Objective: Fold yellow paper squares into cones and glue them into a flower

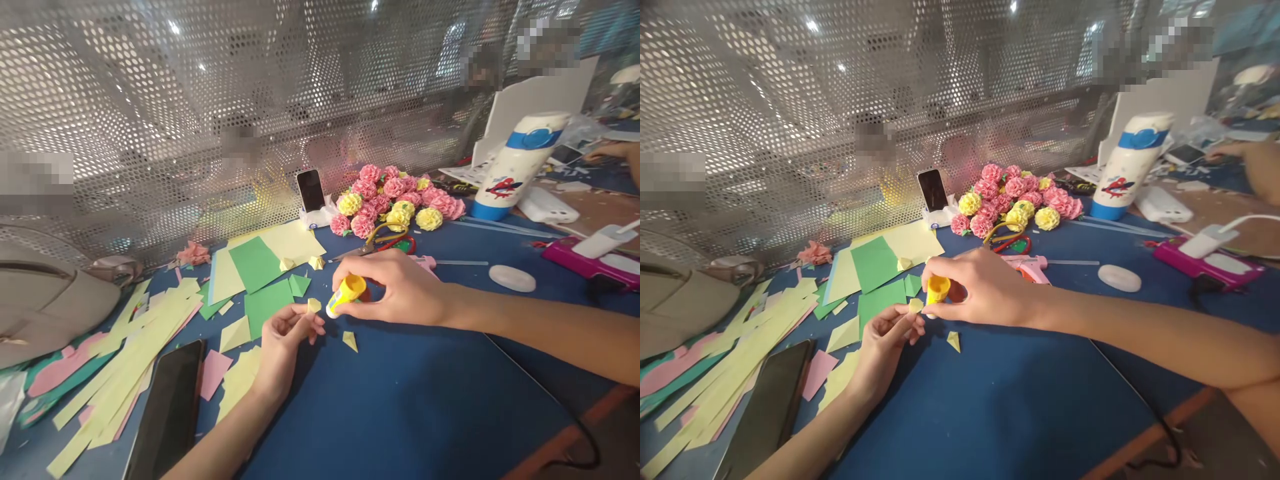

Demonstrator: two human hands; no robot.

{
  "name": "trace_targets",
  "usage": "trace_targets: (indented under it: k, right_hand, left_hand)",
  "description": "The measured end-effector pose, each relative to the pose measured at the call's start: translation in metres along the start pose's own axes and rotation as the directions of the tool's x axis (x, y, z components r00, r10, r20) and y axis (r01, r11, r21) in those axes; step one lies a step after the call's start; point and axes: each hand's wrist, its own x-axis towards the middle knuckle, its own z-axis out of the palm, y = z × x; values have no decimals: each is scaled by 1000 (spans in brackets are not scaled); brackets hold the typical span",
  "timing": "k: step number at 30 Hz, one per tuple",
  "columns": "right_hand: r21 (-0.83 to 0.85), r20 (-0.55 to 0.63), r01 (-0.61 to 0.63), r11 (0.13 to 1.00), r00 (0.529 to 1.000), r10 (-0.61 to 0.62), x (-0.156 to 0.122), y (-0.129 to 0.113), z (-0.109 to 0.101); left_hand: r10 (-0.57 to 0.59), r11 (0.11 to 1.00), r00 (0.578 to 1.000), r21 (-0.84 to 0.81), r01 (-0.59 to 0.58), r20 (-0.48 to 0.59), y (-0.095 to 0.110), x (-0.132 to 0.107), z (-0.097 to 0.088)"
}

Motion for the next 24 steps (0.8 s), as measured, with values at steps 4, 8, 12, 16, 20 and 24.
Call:
trace_targets:
  k: [4,8,12,16,20,24]
  right_hand:
    - [79,-54,62,995,997,-58,8,-1,11]
    - [128,-78,109,986,992,-100,12,0,15]
    - [161,-42,102,982,994,-97,14,1,22]
    - [143,-11,88,986,996,-87,17,0,28]
    - [103,11,93,990,995,-95,22,0,32]
    - [52,58,86,995,994,-89,21,-1,31]
  left_hand:
    - [-17,1000,1000,14,17,-2,2,-1,1]
    - [-37,999,999,25,38,-8,2,-1,2]
    - [-46,998,999,32,46,-13,3,-2,2]
    - [-40,998,999,48,41,-21,5,-3,3]
    - [-27,997,1000,71,28,-11,5,-3,4]
    - [-24,997,1000,78,25,-14,4,-2,2]
